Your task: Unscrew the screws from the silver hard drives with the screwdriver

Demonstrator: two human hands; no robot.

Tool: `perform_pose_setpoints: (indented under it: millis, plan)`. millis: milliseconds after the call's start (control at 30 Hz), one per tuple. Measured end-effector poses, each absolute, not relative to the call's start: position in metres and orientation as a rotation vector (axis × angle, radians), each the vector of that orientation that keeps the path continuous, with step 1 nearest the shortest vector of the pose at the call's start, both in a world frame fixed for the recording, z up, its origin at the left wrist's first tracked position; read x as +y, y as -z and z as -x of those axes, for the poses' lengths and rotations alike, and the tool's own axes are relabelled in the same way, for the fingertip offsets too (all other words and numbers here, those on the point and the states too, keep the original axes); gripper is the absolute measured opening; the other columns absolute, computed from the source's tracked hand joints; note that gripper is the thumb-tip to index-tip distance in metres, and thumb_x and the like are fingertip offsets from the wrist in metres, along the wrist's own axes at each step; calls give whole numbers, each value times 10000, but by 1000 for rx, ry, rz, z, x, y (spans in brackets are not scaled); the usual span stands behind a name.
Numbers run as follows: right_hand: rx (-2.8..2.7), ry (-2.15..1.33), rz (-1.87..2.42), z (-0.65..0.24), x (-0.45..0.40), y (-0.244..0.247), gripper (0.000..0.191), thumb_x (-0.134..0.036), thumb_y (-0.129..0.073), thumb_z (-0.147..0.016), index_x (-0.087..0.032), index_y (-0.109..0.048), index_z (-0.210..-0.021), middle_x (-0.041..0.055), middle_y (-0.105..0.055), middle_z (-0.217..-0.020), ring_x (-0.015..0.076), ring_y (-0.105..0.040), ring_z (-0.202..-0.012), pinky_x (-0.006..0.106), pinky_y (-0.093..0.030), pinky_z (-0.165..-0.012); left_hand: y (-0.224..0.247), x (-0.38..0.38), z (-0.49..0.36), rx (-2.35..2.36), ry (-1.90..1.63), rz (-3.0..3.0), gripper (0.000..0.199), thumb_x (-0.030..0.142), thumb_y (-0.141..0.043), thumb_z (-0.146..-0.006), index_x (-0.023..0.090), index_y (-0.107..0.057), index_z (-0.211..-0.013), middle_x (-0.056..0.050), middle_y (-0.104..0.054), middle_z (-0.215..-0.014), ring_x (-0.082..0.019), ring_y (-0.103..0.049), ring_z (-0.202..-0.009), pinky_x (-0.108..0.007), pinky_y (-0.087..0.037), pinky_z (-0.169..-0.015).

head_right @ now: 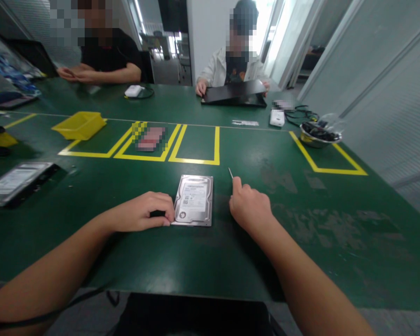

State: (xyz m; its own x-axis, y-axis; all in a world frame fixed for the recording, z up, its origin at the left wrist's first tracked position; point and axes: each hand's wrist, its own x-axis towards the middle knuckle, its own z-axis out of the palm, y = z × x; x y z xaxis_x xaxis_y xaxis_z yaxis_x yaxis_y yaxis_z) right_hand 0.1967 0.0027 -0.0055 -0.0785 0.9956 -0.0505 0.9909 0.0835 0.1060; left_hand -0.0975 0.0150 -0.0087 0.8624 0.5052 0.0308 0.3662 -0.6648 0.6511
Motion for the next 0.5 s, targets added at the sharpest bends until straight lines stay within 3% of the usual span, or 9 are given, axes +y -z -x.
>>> perform_pose_setpoints:
  millis: [167,300,433,500]
  plan:
    - [2275,-233,-2192,-203,5,-16,218,-308,-425,-942,-165,-498,-1090,124,-681,-951,264,-676,-748,319,-388,-554,10,16,98,629,-293,-2342,62,223,-629,-894,186,-677,-905,-22,-679,-897,-151,-612,-860,-280,-440,-796]
    - [2456,-305,-2328,-217,10,-42,226,-344,-554,-887,-163,-550,-1023,91,-661,-853,227,-618,-724,315,-380,-583,11,16,98,624,-304,-2331,59,220,-636,-889,188,-684,-903,-19,-680,-893,-149,-615,-857,-278,-443,-799]
    - [2777,-85,-2460,-219,5,-80,251,-381,-702,-801,-177,-615,-919,-16,-550,-617,133,-509,-548,268,-348,-516,11,17,98,631,-298,-2319,51,214,-640,-887,184,-680,-899,-16,-675,-889,-145,-613,-855,-277,-441,-803]
    - [2956,181,-2480,-213,-2,-99,275,-412,-733,-783,-186,-638,-908,-33,-529,-590,105,-470,-498,244,-314,-456,12,18,98,629,-300,-2311,47,217,-645,-884,183,-677,-890,-14,-672,-880,-143,-612,-850,-274,-440,-801]
